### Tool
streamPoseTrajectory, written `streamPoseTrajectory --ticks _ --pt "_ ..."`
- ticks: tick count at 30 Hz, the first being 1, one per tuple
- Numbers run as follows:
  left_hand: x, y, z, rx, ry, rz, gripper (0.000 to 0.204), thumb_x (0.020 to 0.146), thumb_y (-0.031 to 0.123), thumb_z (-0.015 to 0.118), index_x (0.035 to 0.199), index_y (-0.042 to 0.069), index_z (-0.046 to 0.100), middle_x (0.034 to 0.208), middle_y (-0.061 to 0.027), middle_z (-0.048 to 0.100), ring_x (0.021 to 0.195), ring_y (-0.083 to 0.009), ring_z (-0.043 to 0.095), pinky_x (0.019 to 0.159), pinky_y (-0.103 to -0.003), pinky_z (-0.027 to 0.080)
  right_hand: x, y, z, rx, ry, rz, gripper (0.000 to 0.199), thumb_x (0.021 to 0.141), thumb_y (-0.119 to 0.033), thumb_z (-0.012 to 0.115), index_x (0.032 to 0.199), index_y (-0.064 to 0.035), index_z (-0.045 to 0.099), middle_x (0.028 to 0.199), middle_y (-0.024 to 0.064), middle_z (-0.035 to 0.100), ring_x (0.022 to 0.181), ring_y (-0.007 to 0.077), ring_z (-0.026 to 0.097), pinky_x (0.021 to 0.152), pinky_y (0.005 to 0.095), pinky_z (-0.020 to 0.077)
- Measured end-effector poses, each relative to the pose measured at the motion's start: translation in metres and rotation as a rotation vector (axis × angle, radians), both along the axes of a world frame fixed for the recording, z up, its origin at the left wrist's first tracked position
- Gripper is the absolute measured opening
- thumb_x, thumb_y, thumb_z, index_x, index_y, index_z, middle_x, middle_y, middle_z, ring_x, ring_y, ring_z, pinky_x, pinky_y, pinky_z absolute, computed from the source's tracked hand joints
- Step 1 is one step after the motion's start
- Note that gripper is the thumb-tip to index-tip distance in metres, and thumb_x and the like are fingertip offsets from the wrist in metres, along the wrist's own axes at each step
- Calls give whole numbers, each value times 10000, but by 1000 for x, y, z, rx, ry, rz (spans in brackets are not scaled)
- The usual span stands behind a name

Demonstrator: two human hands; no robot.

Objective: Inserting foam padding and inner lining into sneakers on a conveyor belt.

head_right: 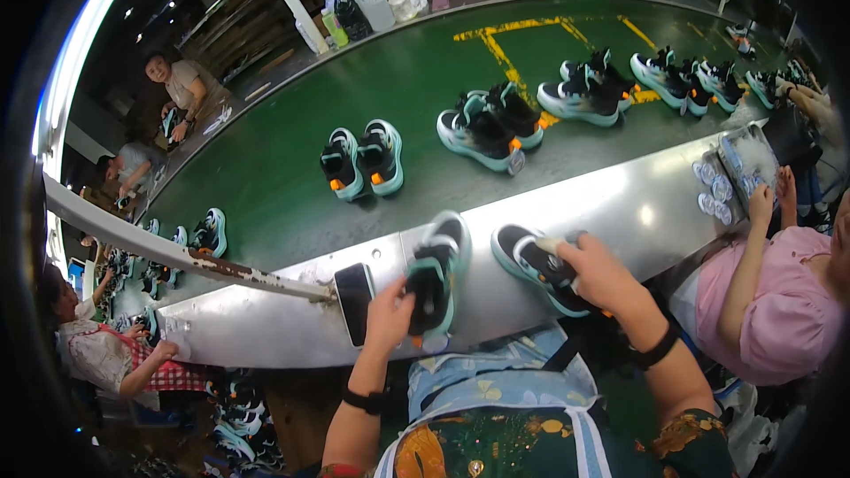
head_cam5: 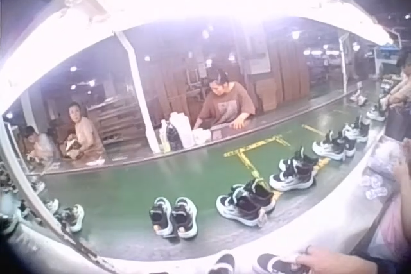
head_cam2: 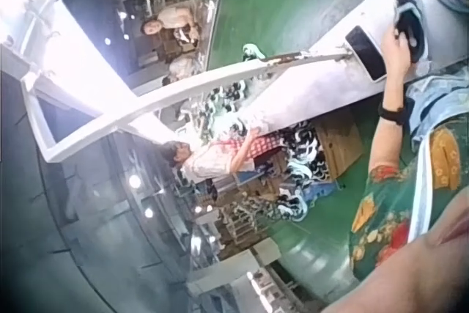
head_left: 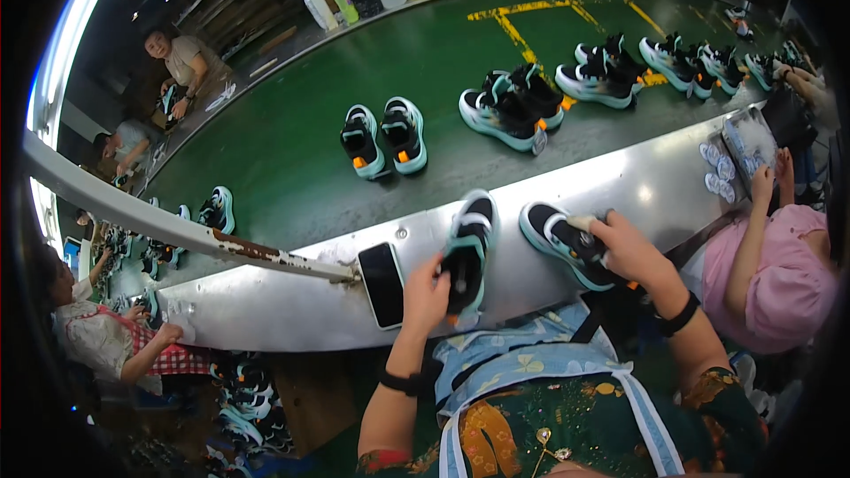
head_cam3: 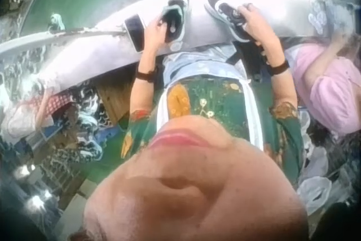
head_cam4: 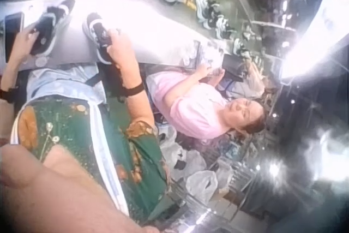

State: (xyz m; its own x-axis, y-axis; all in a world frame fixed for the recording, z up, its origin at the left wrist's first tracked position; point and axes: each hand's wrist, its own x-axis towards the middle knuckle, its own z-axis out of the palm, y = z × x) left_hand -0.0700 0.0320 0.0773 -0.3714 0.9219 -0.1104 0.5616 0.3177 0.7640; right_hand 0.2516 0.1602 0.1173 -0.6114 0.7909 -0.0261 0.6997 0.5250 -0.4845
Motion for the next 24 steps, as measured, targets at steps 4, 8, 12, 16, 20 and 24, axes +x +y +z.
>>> streamPoseTrajectory --ticks 4,8,12,16,20,24 --pt "14 -16 10 5 -30 -90 307 832 140 590 1118 37 633 963 -187 650 881 -336 607 795 -389 467 13 9 34 -56 -212 197 738 657 37 613 1326 -251 495 903 164 515 813 364 520 766 400 435" --pt "20 -16 -6 13 -114 -82 295 844 153 582 1110 37 634 1004 -180 640 919 -335 593 805 -404 455 -3 -12 57 102 -175 317 599 678 -42 645 1249 -191 544 875 151 519 837 345 538 756 415 439" --pt "26 -16 -12 121 -39 -102 282 865 167 562 1095 16 626 1008 -189 636 930 -339 591 803 -437 447 -55 -25 50 -29 35 413 649 740 -92 646 1348 -197 444 885 133 527 801 310 568 702 394 470" --pt "14 -15 -15 7 -177 -13 325 897 152 556 1130 -71 581 1022 -168 655 947 -225 621 858 -290 452 -106 -11 11 -203 328 407 708 808 -207 670 1422 -273 325 987 157 515 877 372 562 753 445 461" --pt "3 -27 -33 108 -243 2 266 900 143 524 1050 -71 578 923 -167 636 833 -280 596 758 -347 455 -140 18 1 -289 323 548 781 693 -145 736 1391 -221 393 957 160 526 893 383 554 774 452 435" --pt "19 -20 4 -36 -94 -57 391 930 268 513 1170 -31 590 992 -200 660 855 -278 622 773 -351 479 -137 29 -11 -550 202 603 670 632 -131 766 1261 -156 537 939 184 556 911 389 560 757 454 429"
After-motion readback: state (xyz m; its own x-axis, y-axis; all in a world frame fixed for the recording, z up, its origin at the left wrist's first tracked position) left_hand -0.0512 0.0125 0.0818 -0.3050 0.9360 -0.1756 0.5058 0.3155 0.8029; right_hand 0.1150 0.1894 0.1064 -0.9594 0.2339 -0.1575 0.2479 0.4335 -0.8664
